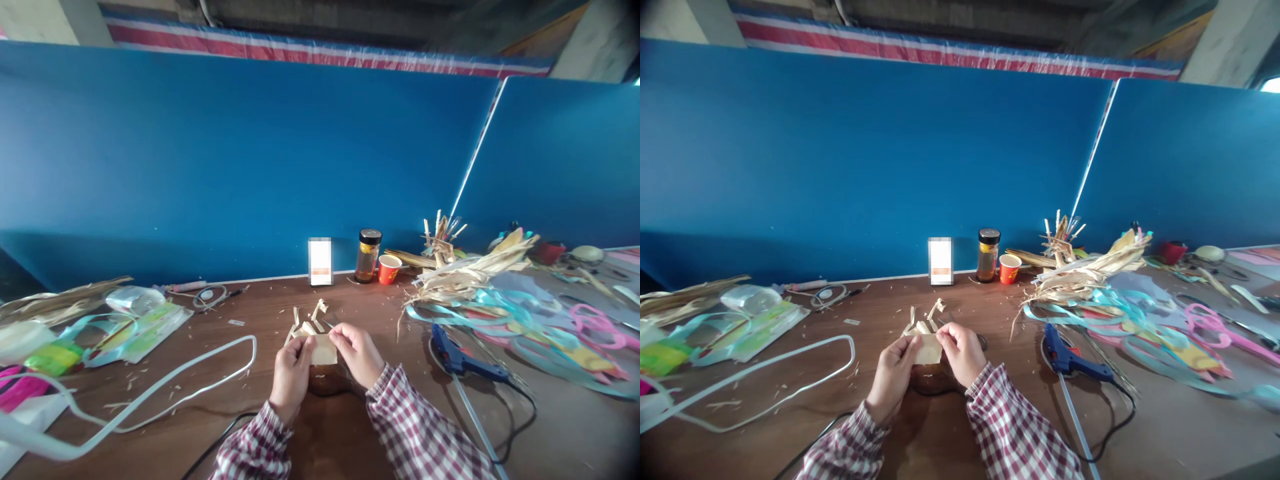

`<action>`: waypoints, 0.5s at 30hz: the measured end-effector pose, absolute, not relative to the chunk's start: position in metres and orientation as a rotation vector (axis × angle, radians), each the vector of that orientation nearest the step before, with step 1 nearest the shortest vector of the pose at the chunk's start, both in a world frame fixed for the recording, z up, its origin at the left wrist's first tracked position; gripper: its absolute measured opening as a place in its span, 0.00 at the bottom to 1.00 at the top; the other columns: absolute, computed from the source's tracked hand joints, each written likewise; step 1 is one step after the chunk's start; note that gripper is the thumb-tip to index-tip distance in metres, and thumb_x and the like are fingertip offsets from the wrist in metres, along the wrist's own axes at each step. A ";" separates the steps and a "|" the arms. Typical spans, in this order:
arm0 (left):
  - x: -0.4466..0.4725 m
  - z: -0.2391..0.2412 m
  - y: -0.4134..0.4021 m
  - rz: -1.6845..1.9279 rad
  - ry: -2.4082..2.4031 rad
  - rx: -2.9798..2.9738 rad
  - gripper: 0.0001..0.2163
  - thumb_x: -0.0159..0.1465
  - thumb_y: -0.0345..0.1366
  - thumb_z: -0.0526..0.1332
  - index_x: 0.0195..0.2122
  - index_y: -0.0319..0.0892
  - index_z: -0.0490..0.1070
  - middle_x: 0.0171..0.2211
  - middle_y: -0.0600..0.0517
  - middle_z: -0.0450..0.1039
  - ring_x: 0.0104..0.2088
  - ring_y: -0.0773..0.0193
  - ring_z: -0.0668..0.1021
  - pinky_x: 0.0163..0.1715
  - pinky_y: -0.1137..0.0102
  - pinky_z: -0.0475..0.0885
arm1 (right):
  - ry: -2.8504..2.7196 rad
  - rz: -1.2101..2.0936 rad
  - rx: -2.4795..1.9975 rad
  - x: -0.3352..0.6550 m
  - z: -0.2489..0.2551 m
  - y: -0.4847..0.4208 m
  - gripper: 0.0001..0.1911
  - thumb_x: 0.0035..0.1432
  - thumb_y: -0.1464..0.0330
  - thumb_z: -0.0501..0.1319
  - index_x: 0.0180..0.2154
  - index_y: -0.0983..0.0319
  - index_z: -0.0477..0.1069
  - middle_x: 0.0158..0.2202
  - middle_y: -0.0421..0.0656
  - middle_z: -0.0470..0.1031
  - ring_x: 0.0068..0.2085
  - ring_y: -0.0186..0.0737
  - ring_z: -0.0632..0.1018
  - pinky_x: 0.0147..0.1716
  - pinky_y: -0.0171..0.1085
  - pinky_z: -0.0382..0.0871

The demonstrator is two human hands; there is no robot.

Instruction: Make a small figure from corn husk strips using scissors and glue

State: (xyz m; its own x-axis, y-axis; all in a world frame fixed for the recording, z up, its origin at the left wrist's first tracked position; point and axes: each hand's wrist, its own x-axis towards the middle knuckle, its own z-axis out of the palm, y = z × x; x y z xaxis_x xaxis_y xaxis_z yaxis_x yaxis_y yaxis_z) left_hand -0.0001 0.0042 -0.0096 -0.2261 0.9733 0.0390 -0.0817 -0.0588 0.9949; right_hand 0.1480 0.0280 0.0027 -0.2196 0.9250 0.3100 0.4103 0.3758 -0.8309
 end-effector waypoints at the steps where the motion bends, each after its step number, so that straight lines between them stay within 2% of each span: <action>1: -0.001 -0.009 0.004 1.455 1.281 1.045 0.16 0.49 0.49 0.64 0.23 0.38 0.73 0.16 0.55 0.66 0.19 0.68 0.68 0.18 0.76 0.60 | -1.782 0.785 -1.173 0.150 0.003 0.029 0.15 0.62 0.61 0.50 0.31 0.62 0.69 0.23 0.39 0.70 0.26 0.34 0.72 0.25 0.30 0.63; 5: -0.005 -0.005 0.006 1.457 1.305 0.956 0.19 0.49 0.51 0.63 0.27 0.38 0.74 0.15 0.57 0.63 0.15 0.72 0.62 0.15 0.76 0.57 | -1.644 0.809 -1.194 0.158 0.006 0.033 0.14 0.61 0.61 0.50 0.32 0.62 0.68 0.23 0.39 0.70 0.25 0.34 0.72 0.25 0.30 0.65; 9: -0.004 -0.004 0.005 1.442 1.261 1.173 0.15 0.52 0.48 0.62 0.26 0.39 0.73 0.18 0.56 0.64 0.19 0.71 0.64 0.19 0.76 0.59 | -1.706 0.839 -1.156 0.160 0.010 0.031 0.13 0.60 0.59 0.51 0.34 0.62 0.68 0.24 0.38 0.70 0.24 0.33 0.71 0.23 0.30 0.64; 15: -0.002 -0.009 0.004 1.305 1.286 1.385 0.14 0.55 0.45 0.61 0.23 0.39 0.72 0.16 0.56 0.63 0.19 0.70 0.64 0.19 0.76 0.58 | -1.869 0.758 -1.164 0.154 0.011 0.027 0.12 0.58 0.63 0.56 0.27 0.63 0.70 0.22 0.39 0.71 0.25 0.33 0.71 0.24 0.30 0.61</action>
State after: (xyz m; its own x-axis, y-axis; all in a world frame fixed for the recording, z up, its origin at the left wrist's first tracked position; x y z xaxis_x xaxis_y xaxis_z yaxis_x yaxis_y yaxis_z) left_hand -0.0022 0.0042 -0.0095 -0.0587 0.9868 0.1511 0.1369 -0.1420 0.9804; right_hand 0.1541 0.0271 0.0105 -0.2655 0.9135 0.3084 0.4405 0.3994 -0.8040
